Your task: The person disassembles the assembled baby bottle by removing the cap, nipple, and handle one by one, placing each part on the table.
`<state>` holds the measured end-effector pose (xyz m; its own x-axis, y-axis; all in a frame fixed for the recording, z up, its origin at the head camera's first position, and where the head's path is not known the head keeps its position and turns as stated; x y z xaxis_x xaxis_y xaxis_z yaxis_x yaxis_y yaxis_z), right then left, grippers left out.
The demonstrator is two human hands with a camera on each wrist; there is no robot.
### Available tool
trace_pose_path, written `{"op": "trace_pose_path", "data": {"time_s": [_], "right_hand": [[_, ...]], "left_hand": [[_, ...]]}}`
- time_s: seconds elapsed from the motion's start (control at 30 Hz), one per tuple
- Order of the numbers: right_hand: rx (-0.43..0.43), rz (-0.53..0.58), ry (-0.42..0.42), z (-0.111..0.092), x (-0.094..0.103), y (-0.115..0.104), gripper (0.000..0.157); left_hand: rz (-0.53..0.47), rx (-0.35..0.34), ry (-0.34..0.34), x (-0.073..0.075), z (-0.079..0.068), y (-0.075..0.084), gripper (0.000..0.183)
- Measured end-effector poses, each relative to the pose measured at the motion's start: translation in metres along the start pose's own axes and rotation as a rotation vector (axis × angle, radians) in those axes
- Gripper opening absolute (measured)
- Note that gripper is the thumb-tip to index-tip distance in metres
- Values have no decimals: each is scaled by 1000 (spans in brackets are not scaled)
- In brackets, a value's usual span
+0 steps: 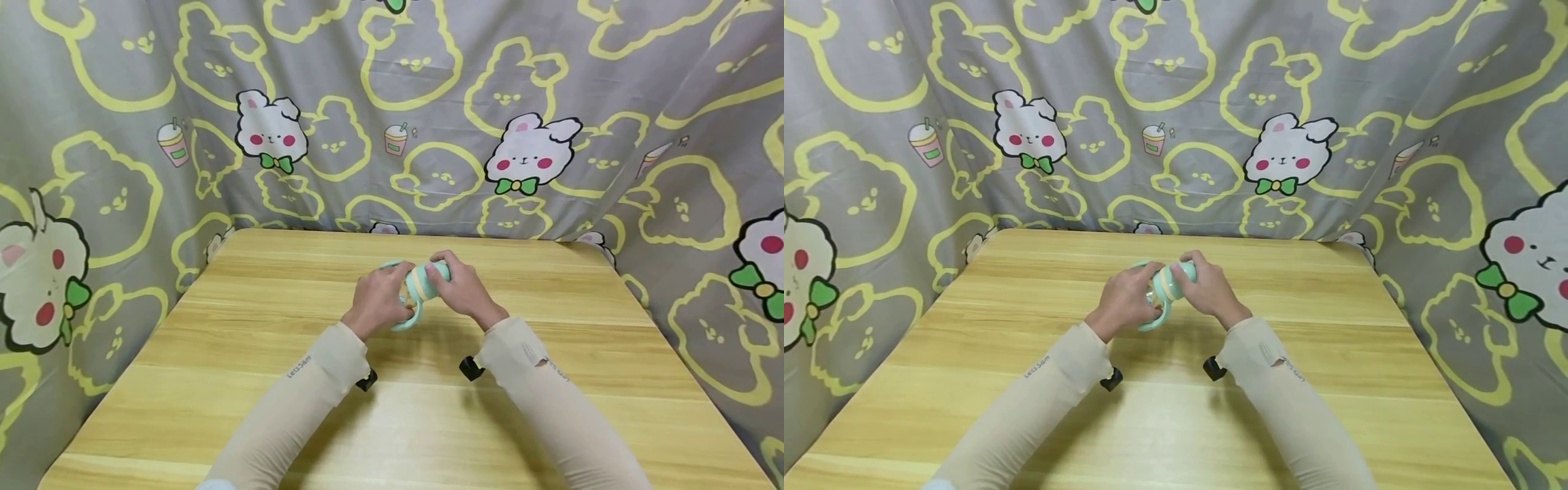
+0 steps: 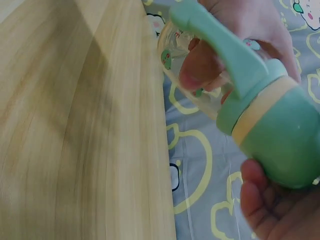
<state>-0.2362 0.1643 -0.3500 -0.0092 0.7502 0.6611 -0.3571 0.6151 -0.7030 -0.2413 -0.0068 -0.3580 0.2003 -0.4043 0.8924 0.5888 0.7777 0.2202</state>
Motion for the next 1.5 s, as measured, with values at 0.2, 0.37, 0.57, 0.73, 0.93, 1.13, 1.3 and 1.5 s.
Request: {"op": "trace_pose_path", "data": {"time_s": [0.2, 0.37, 0.57, 0.73, 0.93, 1.13, 1.3, 1.5], "right_hand": [[-137, 70, -60, 2, 0, 0, 49], [-180, 143, -105, 1, -1, 2, 46], [-91, 149, -94, 1, 2, 3, 40], [-11, 156, -66, 0, 4, 3, 36], [20, 98, -13, 0, 3, 2, 37], [-41, 105, 20, 4, 0, -2, 45], [-148, 157, 38, 6, -1, -5, 47], [-116, 238, -13, 6, 0, -3, 38]], "left_hand": [[14, 4, -20, -1, -1, 2, 70], [11, 12, -23, -1, -1, 2, 70], [-41, 29, -56, 0, 0, 2, 68], [-56, 34, -66, 2, 1, 1, 69], [-28, 5, -1, 6, 1, 1, 71], [-3, 21, 20, 7, 1, 2, 76], [-33, 30, 19, 8, 2, 2, 77], [-65, 55, -35, 9, 3, 0, 76]]}}
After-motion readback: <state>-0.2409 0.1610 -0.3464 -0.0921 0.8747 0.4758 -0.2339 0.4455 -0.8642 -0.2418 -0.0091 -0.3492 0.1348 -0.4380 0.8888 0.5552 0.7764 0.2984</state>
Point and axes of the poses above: each hand's wrist, its own z-axis towards the middle knuckle, its own x-axis out of the back of the hand, y = z × x, the point moved 3 cm from there along z, towards the middle knuckle, and after that the axes turned 1 degree about -y, right-handed, at the moved point
